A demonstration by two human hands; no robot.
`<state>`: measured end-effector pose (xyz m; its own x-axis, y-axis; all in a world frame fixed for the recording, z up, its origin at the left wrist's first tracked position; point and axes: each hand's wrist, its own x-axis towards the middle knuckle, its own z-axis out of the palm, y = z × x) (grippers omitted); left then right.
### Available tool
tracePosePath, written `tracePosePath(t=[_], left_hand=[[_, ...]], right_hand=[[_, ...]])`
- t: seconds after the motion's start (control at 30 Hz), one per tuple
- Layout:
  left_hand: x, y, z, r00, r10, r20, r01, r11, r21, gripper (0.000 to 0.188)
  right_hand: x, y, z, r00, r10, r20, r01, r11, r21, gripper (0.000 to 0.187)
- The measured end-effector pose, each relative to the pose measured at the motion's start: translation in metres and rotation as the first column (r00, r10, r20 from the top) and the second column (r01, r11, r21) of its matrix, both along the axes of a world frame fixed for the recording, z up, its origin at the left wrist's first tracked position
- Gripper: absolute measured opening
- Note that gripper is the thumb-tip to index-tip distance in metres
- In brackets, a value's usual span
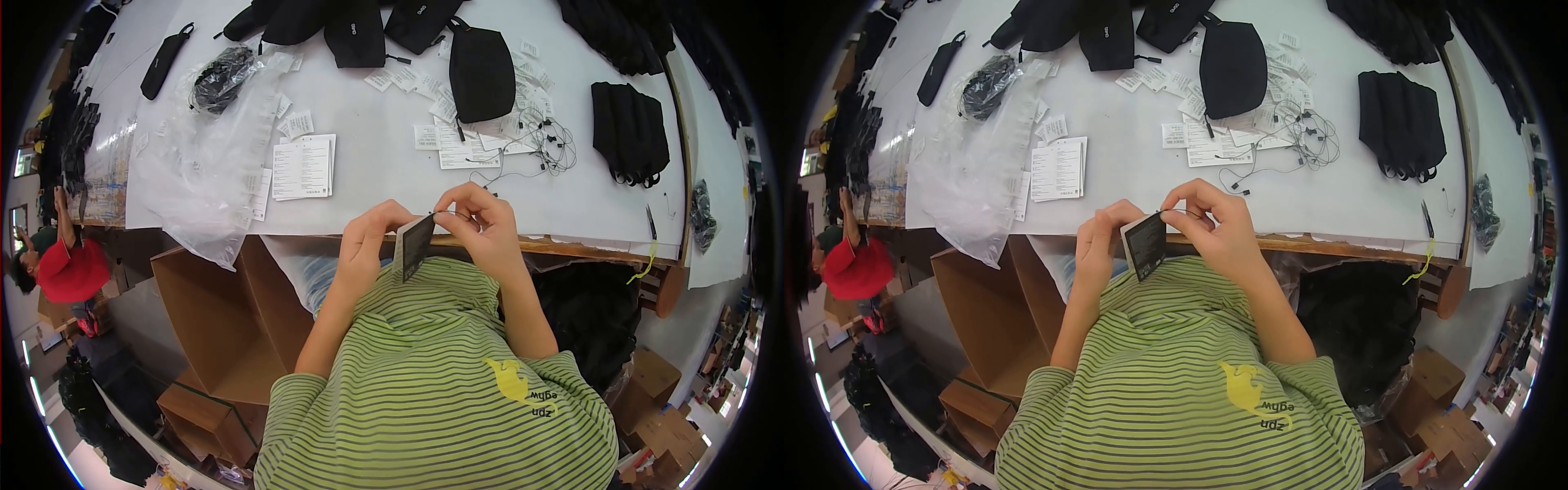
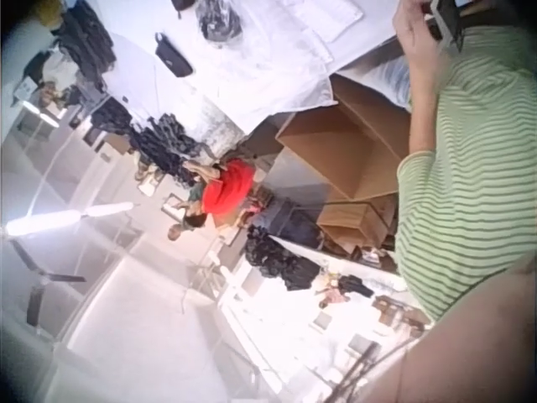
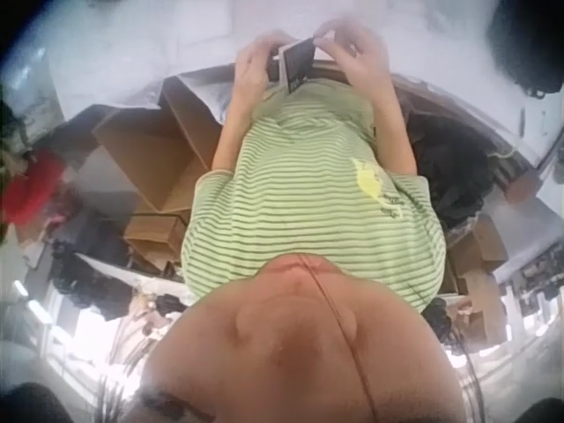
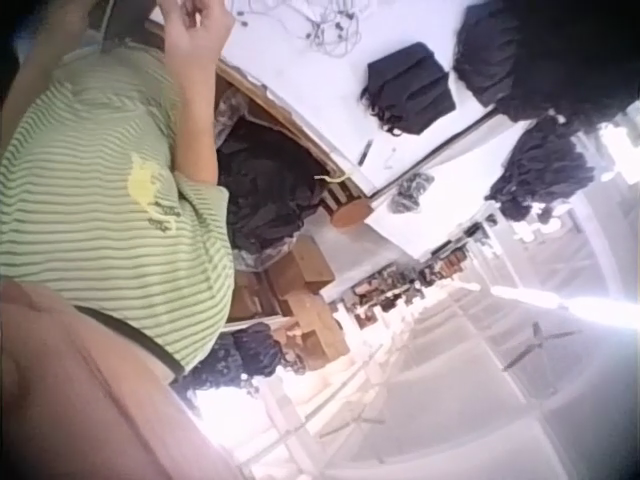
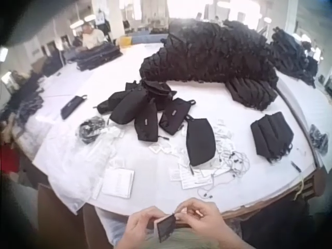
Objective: Packing small black zipper pouches into larger shipping containers and attaching tags or labels to the pouches.
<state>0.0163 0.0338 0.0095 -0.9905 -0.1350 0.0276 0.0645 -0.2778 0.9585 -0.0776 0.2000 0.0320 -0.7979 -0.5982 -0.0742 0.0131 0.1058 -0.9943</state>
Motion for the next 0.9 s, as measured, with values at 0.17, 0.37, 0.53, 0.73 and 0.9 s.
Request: tracePosePath(t=[0.17, 0.37, 0.53, 0.73, 0.9], left_hand=[[-0.003, 0.009, 0.006, 0.972, 0.017, 0.236, -0.025, 0.999, 0.030, 0.009], [-0.019, -0.001, 0.005, 0.981, 0.084, 0.175, -0.066, 0.992, -0.106, 0.006], [-0.120, -0.027, -0.018, 0.997, 0.063, -0.051, -0.079, 0.904, -0.421, 0.017], [-0.282, -0.026, -0.040, 0.941, 0.043, -0.335, -0.322, 0.412, -0.852, 0.045], [-0.324, -0.029, -0.081, 0.963, -0.017, -0.268, -0.268, -0.038, -0.963, 0.071]], right_hand=[[0.000, -0.002, -0.002, 0.995, 0.100, 0.030, -0.101, 0.995, 0.015, 0.008], [-0.002, 0.000, -0.006, 0.926, 0.148, 0.347, -0.084, 0.978, -0.191, 0.012], [-0.017, 0.009, -0.006, 0.951, 0.062, 0.303, -0.026, 0.992, -0.123, 0.012], [-0.013, 0.028, 0.009, 0.962, -0.080, 0.260, 0.128, 0.977, -0.173, 0.009], [0.005, 0.034, -0.005, 0.949, 0.005, 0.315, 0.049, 0.985, -0.164, 0.008]])
